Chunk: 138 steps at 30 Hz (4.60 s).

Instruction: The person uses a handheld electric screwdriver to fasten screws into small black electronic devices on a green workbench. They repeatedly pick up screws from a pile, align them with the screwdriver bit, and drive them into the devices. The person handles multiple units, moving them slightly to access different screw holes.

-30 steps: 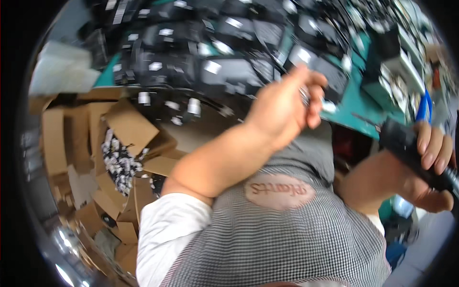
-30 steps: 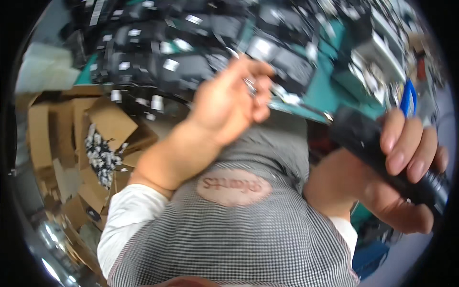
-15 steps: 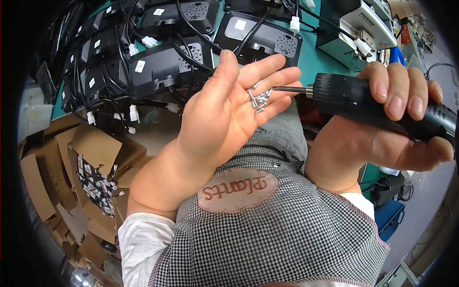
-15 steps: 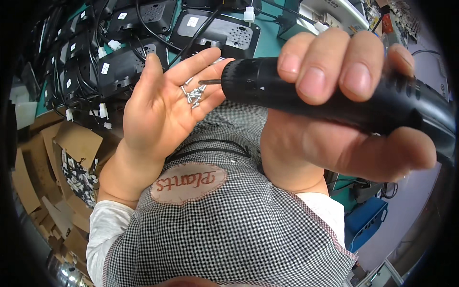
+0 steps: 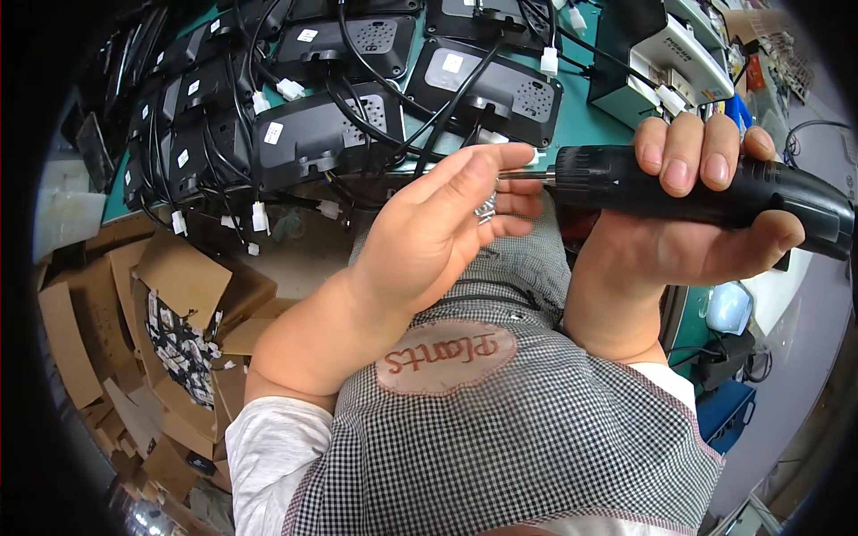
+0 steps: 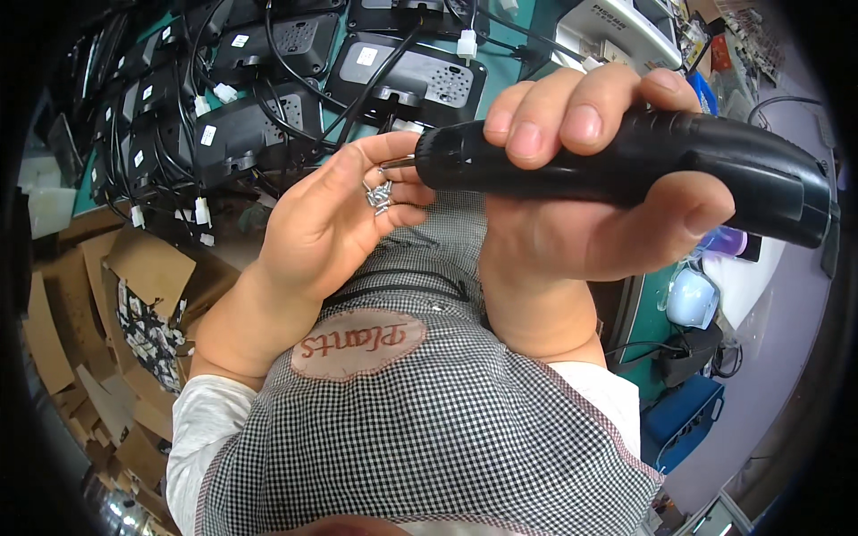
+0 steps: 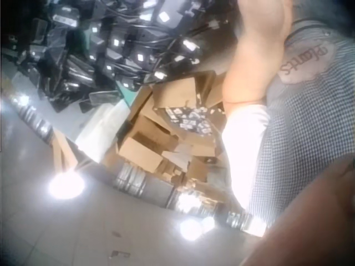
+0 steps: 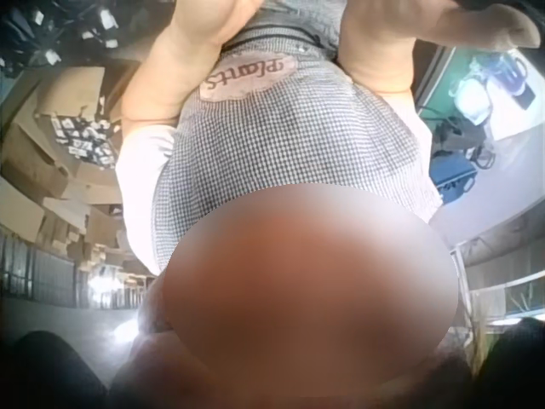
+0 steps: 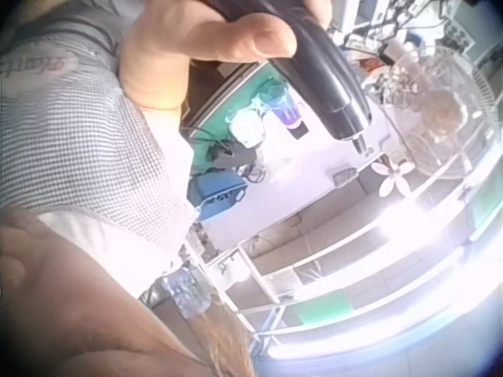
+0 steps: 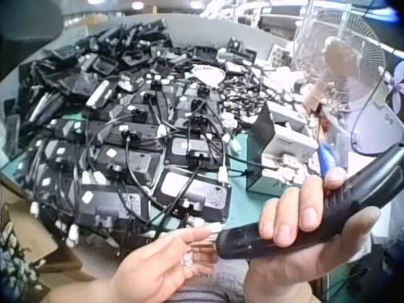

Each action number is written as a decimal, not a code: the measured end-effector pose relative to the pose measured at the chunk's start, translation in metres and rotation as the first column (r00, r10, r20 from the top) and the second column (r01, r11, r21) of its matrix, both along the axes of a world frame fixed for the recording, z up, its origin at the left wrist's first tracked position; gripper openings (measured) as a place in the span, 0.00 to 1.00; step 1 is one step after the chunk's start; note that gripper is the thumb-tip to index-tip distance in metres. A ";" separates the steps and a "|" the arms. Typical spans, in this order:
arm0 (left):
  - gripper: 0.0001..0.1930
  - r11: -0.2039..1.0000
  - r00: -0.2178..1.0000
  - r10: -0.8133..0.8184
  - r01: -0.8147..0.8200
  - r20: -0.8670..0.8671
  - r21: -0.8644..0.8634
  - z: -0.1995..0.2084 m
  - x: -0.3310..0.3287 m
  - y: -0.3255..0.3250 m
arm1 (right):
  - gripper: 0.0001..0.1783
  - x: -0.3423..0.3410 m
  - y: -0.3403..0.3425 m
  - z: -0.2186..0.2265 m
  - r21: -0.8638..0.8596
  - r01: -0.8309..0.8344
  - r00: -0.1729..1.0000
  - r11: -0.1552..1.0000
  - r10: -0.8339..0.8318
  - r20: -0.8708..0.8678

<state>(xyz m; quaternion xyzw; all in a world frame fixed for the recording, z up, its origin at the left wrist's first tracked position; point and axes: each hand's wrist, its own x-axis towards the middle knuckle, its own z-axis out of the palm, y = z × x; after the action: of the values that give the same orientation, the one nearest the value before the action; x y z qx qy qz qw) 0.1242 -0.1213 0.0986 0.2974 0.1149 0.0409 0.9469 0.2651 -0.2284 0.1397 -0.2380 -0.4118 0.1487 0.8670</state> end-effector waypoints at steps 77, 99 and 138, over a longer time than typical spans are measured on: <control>0.13 -0.432 0.943 0.277 -0.050 0.186 0.900 -0.024 0.045 0.044 | 0.21 0.047 0.008 -0.046 -0.344 0.296 0.954 0.891 -0.257 0.155; 0.41 0.988 0.993 0.104 -0.109 -0.047 -0.107 0.001 0.005 0.025 | 0.32 0.013 0.042 -0.004 -0.047 -0.210 0.978 0.977 0.209 -0.028; 0.23 0.399 0.967 0.254 -0.136 0.033 0.907 -0.022 0.000 0.036 | 0.26 0.057 0.086 0.014 -0.104 -0.155 0.987 0.982 0.158 0.023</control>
<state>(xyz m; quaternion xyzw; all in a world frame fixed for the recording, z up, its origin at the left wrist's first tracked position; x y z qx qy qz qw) 0.1241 -0.0852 0.0765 0.7442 0.1609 0.1897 0.6200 0.3221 -0.1428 0.1537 -0.2514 -0.4344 0.2335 0.8328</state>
